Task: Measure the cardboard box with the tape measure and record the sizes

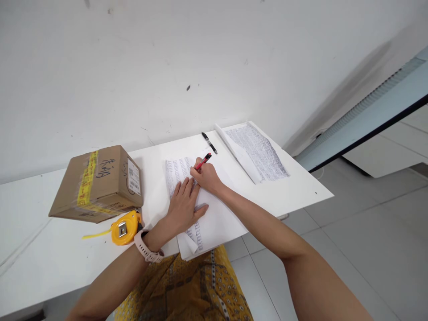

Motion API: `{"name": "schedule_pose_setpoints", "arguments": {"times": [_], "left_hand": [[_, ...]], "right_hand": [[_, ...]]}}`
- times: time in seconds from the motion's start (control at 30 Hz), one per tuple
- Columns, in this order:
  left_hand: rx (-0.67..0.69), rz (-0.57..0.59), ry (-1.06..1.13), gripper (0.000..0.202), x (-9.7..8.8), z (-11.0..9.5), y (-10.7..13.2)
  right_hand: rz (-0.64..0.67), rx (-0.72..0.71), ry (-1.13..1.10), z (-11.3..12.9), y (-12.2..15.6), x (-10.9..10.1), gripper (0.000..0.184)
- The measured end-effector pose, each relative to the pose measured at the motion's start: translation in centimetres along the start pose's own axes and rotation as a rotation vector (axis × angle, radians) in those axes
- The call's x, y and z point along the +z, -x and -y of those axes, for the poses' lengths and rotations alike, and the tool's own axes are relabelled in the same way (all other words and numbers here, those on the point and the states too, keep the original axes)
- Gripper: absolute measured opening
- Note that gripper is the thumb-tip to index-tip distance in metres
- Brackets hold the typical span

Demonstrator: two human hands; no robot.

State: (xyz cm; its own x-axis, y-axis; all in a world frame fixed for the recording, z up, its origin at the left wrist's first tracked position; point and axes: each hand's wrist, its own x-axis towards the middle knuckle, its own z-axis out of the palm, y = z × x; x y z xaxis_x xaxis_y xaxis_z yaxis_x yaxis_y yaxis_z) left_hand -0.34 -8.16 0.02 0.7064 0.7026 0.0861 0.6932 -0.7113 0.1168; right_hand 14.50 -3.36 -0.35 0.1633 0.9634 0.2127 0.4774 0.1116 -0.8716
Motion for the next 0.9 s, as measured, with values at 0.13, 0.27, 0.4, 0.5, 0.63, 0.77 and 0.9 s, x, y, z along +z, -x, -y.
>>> {"name": "schedule_pose_setpoints", "arguments": {"times": [0.13, 0.27, 0.4, 0.5, 0.63, 0.77, 0.9], "left_hand": [[0.0, -0.001, -0.001, 0.067, 0.04, -0.01, 0.0], [0.003, -0.009, 0.002, 0.067, 0.01, -0.01, 0.0], [0.003, -0.015, -0.001, 0.066, 0.06, 0.01, 0.02], [0.003, -0.017, -0.002, 0.066, 0.15, 0.03, 0.04], [0.001, -0.007, 0.013, 0.068, 0.23, 0.05, 0.06], [0.001, -0.002, 0.018, 0.068, 0.23, 0.09, 0.04], [-0.001, 0.003, 0.015, 0.067, 0.11, 0.06, 0.06]], "right_hand": [[-0.002, -0.004, 0.002, -0.01, -0.01, 0.02, 0.024], [0.014, -0.008, 0.0, -0.12, -0.05, -0.03, 0.023], [0.003, -0.001, 0.015, -0.15, -0.09, -0.03, 0.022], [-0.009, 0.008, 0.005, -0.11, -0.1, 0.0, 0.023], [-0.003, 0.024, -0.025, -0.09, -0.08, 0.04, 0.023], [-0.025, 0.023, -0.024, -0.17, -0.12, 0.0, 0.023], [-0.03, 0.016, -0.001, -0.26, -0.14, -0.02, 0.023]]}}
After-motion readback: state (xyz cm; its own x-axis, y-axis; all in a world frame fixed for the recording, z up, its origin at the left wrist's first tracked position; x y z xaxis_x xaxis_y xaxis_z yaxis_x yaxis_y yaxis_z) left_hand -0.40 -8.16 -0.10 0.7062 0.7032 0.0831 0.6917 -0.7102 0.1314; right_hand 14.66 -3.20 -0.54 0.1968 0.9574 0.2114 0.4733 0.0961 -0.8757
